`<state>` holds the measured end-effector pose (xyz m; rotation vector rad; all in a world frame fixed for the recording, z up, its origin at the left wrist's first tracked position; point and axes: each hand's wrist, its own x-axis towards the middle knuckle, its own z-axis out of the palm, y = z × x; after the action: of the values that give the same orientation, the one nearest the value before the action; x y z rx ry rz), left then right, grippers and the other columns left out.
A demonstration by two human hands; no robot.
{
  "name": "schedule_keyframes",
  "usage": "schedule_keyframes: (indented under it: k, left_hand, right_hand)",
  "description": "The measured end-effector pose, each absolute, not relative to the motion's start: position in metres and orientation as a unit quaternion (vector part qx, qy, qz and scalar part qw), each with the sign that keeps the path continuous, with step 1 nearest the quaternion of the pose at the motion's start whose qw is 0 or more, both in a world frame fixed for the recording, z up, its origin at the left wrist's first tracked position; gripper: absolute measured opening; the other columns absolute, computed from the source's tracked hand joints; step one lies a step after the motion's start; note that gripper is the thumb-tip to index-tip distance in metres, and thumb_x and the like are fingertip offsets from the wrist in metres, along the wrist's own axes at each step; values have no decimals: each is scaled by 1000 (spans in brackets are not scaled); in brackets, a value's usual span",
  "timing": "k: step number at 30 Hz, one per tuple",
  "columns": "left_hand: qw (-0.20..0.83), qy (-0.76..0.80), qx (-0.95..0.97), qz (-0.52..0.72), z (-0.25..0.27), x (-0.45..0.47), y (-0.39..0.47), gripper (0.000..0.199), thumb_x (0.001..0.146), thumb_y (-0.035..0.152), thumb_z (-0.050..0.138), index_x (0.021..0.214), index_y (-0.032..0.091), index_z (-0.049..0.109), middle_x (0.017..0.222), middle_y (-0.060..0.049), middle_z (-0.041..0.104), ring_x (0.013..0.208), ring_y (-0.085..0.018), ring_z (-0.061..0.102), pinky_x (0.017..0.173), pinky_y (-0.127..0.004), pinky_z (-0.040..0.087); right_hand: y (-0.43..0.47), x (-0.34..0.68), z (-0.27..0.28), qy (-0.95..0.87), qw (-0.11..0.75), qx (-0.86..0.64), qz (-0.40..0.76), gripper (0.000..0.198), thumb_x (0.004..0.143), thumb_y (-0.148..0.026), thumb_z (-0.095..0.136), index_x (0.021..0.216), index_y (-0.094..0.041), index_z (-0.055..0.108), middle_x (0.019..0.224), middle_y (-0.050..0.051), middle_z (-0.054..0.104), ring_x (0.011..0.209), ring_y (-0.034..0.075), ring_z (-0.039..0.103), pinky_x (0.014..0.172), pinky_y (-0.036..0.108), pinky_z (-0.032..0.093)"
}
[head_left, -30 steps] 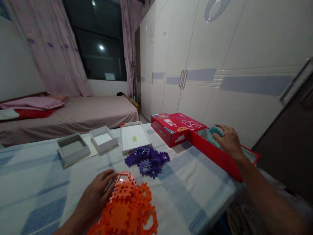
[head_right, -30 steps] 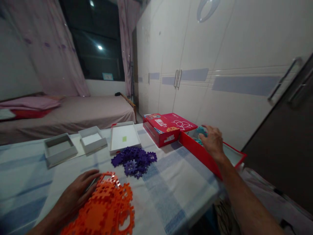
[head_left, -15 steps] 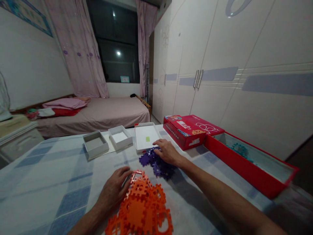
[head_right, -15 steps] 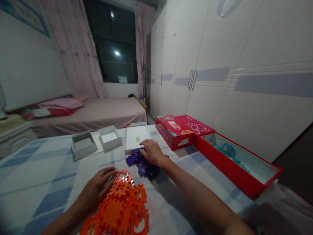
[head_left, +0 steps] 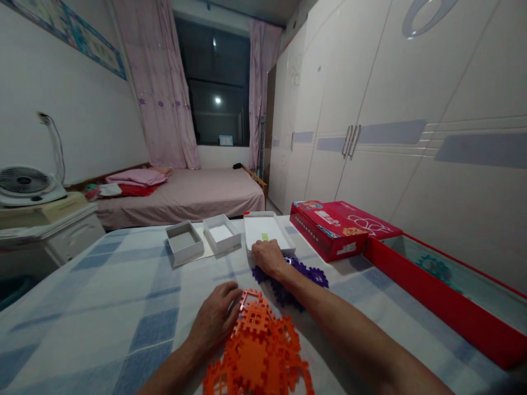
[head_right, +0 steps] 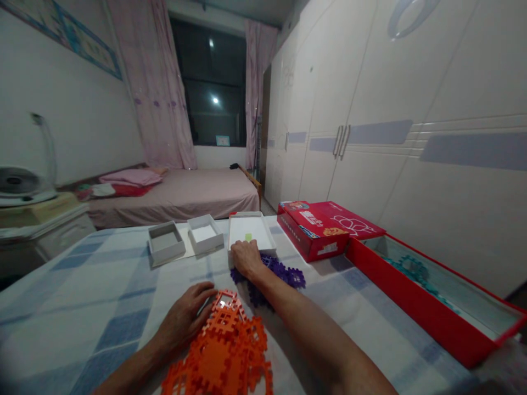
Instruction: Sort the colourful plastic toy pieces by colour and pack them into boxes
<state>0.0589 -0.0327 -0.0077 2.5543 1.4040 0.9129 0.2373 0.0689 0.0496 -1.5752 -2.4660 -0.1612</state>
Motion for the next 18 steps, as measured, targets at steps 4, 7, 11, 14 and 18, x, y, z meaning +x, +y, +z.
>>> schedule_keyframes:
  k: [4,7,11,14,18]
  left_hand:
    - [45,456,836,303,-9,58,-33,27,87,27,46,103,19,66,108,-12,65,101,-22,61,87,-36,52]
    - [41,456,835,304,-11,58,-32,26,87,27,47,103,19,66,108,-11,65,100,-22,62,87,-35,52]
    - [33,455,838,301,-13,57,-30,27,87,29,47,103,20,66,109,-11,65,100,-21,62,86,-35,53]
    - [20,447,840,309,-16,55,-28,28,88,32,45,103,21,67,107,-10,66,99,-20,64,85,-33,54]
    - [-4,436,842,318,-22,52,-23,29,89,35,44,102,23,67,107,-8,67,97,-20,65,84,-33,55]
  right_hand:
    - [61,252,63,-812,204,-540,-79,19,89,-19,39,101,-13,52,106,13,57,103,23,51,87,35,36]
    - [59,266,76,-755,372,-536,-63,20,81,-15,44,101,-14,47,105,12,55,100,22,51,85,33,39]
    - [46,292,99,-619,559,-552,19,16,80,-28,50,92,-18,45,85,5,56,77,18,53,72,31,43]
    - [21,327,118,-527,661,-531,63,24,77,-38,55,88,-20,45,77,0,54,68,15,50,65,28,44]
    - [-25,407,137,-418,794,-436,66,33,68,-38,63,91,-18,49,81,-1,56,68,12,53,65,26,47]
